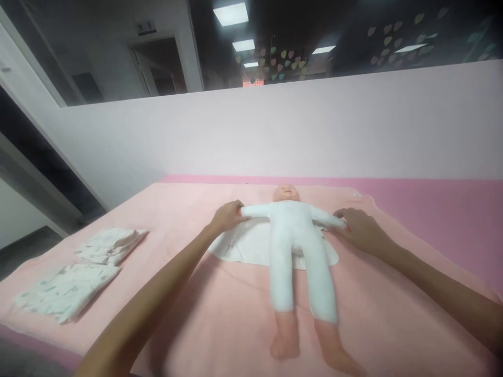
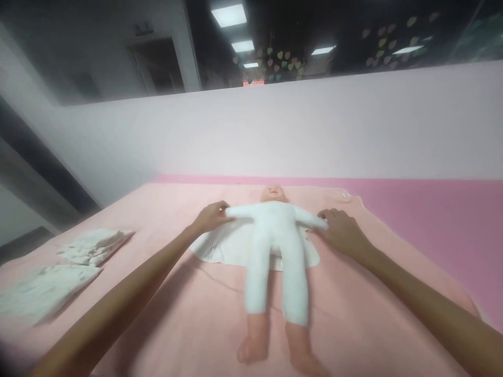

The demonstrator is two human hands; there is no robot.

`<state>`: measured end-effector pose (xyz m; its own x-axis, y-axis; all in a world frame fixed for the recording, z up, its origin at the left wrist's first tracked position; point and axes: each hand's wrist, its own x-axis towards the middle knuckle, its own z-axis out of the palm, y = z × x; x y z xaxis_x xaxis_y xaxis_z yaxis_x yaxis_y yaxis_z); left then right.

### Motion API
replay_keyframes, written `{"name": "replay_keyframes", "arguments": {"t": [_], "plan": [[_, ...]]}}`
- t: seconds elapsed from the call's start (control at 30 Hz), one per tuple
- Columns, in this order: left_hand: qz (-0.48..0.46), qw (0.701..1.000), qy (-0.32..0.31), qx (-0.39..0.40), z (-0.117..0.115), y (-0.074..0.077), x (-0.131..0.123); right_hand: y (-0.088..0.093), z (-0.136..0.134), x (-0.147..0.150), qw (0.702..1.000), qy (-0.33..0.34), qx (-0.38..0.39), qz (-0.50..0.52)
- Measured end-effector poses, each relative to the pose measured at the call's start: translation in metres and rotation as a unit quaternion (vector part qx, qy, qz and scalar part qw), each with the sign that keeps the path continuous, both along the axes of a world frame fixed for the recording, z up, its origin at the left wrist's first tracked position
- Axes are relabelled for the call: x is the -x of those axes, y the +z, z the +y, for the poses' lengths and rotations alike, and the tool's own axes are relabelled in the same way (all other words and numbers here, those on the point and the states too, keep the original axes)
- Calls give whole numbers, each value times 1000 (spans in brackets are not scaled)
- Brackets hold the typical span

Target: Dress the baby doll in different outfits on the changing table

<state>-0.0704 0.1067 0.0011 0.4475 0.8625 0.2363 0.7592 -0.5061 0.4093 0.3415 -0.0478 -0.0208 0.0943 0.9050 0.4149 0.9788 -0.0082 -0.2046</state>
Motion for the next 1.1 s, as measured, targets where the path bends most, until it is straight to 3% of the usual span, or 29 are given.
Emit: {"name": "replay_keyframes", "arguments": {"t": [0.1, 0.2, 0.3, 0.37, 0.43, 0.53, 0.63, 0.73, 0.87, 1.1], "plan": [[-92, 995, 0, 36, -5, -11, 7, 24, 5, 43, 998, 54, -23, 30], [-169, 984, 0, 56, -12, -23, 10, 46, 28, 98, 985, 161, -5, 67], [-224, 972, 50, 57, -20, -32, 8, 53, 70, 143, 959, 274, 47, 51], [-236, 965, 103, 44, -24, -37, 6, 50, 100, 159, 944, 304, 125, 32], [-220, 965, 140, 25, -26, -41, 2, 44, 125, 165, 935, 307, 175, 21], [-134, 980, 146, -12, -21, -46, -5, 33, 143, 165, 938, 295, 178, 21], [-22, 990, 132, -37, -11, -51, -13, 24, 141, 163, 944, 290, 156, 21], [28, 991, 123, -54, -4, -54, -20, 21, 133, 161, 947, 295, 122, 41], [8, 989, 120, -91, -1, -58, -21, 21, 128, 156, 949, 290, 102, 76], [-91, 983, 151, -50, 7, -61, -15, 15, 136, 152, 948, 297, 72, 86]]}}
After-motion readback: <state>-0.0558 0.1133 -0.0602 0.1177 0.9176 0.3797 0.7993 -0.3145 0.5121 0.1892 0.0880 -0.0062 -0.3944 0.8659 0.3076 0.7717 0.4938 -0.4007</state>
